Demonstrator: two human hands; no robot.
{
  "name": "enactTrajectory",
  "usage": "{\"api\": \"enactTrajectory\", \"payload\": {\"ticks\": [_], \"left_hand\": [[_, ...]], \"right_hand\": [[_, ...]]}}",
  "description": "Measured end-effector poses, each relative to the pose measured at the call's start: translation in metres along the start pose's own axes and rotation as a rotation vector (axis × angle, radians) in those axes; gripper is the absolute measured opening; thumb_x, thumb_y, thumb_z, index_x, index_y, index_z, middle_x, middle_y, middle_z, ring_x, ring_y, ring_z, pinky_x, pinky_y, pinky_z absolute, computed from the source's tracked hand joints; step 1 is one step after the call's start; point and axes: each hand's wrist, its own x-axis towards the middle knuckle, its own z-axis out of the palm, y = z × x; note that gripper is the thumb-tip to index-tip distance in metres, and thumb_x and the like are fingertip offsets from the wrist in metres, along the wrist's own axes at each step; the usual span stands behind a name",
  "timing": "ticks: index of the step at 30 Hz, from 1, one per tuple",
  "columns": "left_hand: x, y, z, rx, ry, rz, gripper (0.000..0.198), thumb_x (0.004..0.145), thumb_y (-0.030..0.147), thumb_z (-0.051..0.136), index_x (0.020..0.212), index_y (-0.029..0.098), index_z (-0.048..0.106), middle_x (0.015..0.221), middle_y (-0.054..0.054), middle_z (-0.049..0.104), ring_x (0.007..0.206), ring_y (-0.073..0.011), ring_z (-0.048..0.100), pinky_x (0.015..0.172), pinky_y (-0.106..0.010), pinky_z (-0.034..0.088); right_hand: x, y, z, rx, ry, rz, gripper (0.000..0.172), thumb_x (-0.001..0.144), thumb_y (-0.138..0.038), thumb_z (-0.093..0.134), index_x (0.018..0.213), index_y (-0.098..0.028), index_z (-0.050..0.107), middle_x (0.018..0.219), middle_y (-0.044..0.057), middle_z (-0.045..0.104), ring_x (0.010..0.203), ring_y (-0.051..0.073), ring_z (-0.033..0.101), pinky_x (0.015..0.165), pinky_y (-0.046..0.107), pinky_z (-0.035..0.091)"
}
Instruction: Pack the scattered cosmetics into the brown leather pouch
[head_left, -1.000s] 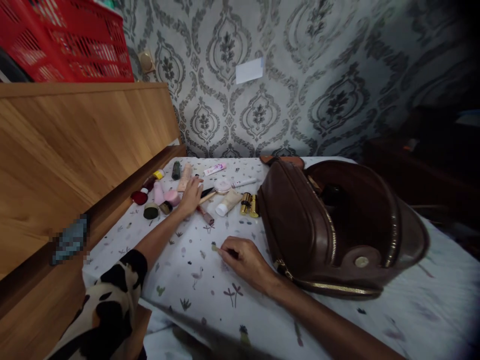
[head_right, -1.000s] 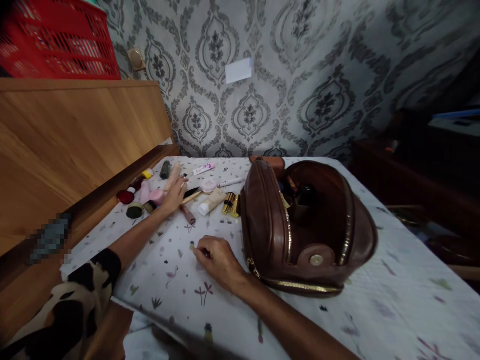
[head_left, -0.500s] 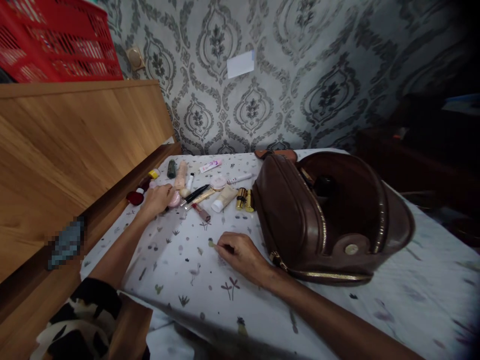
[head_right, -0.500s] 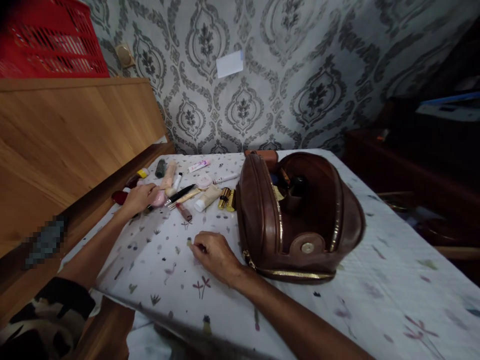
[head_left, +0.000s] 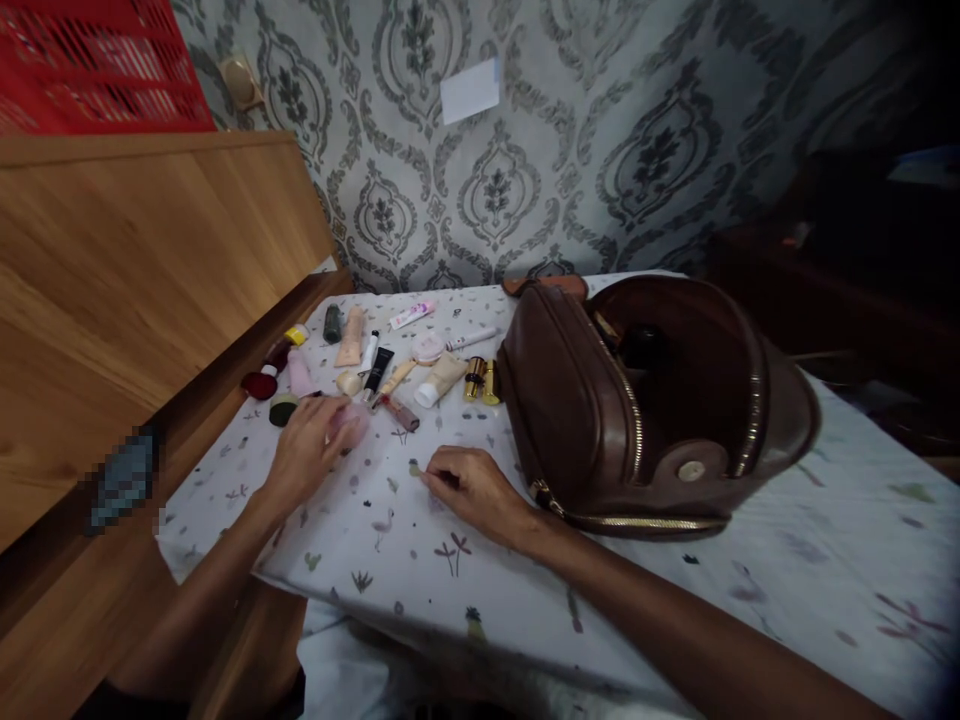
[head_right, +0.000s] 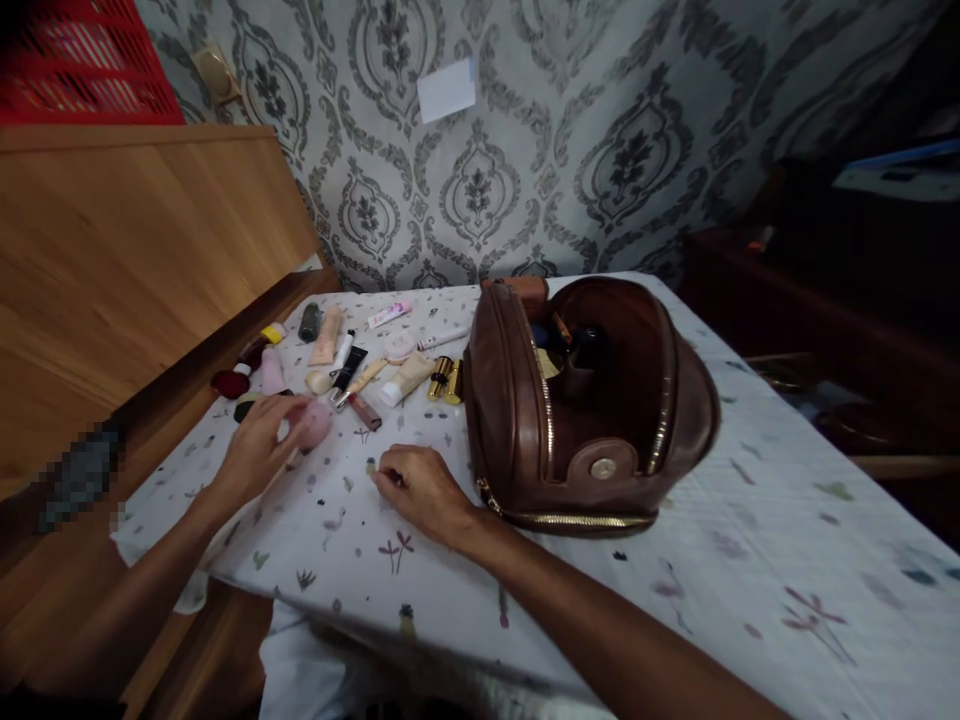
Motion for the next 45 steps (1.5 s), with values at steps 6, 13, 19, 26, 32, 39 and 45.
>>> {"api": "enactTrajectory", "payload": {"ticks": [6, 13, 19, 26, 32, 39, 45], "left_hand": [[-0.019, 0.002, 0.003, -0.046, -0.055, -0.098, 0.053, 0.092, 0.048, 0.053, 0.139, 0.024, 0.050, 0.133, -0.011, 0.060, 0.125, -0.0306, 0.055, 0.107, -0.045, 0.047], [-0.019, 0.011, 0.002, -0.018, -0.127, -0.050, 0.050, 0.085, 0.035, 0.058, 0.134, 0.027, 0.054, 0.133, -0.009, 0.061, 0.127, -0.0325, 0.055, 0.104, -0.046, 0.050], [-0.015, 0.046, 0.001, -0.687, -0.132, -0.096, 0.054, 0.082, 0.046, 0.070, 0.129, 0.026, 0.054, 0.131, -0.008, 0.062, 0.121, -0.0286, 0.059, 0.103, -0.040, 0.050], [-0.013, 0.094, 0.016, -1.089, -0.175, -0.132, 0.049, 0.094, 0.049, 0.060, 0.133, 0.023, 0.050, 0.138, -0.010, 0.056, 0.124, -0.0260, 0.057, 0.102, -0.037, 0.050], [0.001, 0.095, 0.023, -0.941, -0.160, -0.151, 0.047, 0.096, 0.057, 0.050, 0.125, 0.021, 0.057, 0.130, -0.009, 0.061, 0.121, -0.0273, 0.058, 0.110, -0.042, 0.045], [0.023, 0.096, 0.037, -0.922, -0.168, -0.175, 0.054, 0.095, 0.066, 0.045, 0.123, 0.022, 0.060, 0.124, -0.007, 0.066, 0.119, -0.0267, 0.060, 0.108, -0.041, 0.046], [0.030, 0.095, 0.051, -0.904, -0.135, -0.154, 0.059, 0.091, 0.072, 0.045, 0.111, 0.020, 0.065, 0.123, -0.010, 0.069, 0.120, -0.0293, 0.061, 0.110, -0.043, 0.045]], "right_hand": [[0.000, -0.001, 0.000, 0.014, -0.003, 0.010, 0.029, 0.090, -0.014, 0.056, 0.062, -0.018, 0.050, 0.063, -0.003, 0.050, 0.058, 0.011, 0.043, 0.062, 0.025, 0.031], [-0.001, -0.004, -0.001, 0.022, 0.007, 0.023, 0.027, 0.090, -0.013, 0.058, 0.064, -0.017, 0.053, 0.064, -0.002, 0.053, 0.059, 0.010, 0.046, 0.061, 0.024, 0.033], [-0.003, -0.003, -0.003, 0.251, 0.010, 0.067, 0.038, 0.092, -0.033, 0.067, 0.124, -0.016, 0.061, 0.097, 0.005, 0.069, 0.080, 0.015, 0.063, 0.067, 0.024, 0.046], [-0.001, 0.000, 0.000, 0.659, 0.041, 0.114, 0.065, 0.080, -0.038, 0.078, 0.135, -0.020, 0.049, 0.105, 0.005, 0.065, 0.087, 0.017, 0.065, 0.073, 0.029, 0.052], [0.000, -0.002, -0.001, 0.629, 0.129, 0.218, 0.059, 0.074, -0.025, 0.083, 0.124, -0.021, 0.052, 0.092, -0.002, 0.060, 0.077, 0.013, 0.059, 0.069, 0.026, 0.047], [-0.001, -0.008, -0.007, 0.371, 0.234, 0.306, 0.072, 0.068, -0.024, 0.089, 0.127, -0.022, 0.048, 0.105, 0.001, 0.062, 0.094, 0.018, 0.061, 0.083, 0.032, 0.050], [-0.001, -0.007, -0.007, 0.236, 0.288, 0.337, 0.066, 0.069, -0.021, 0.087, 0.125, -0.021, 0.052, 0.119, 0.006, 0.060, 0.109, 0.023, 0.059, 0.096, 0.040, 0.049]]}}
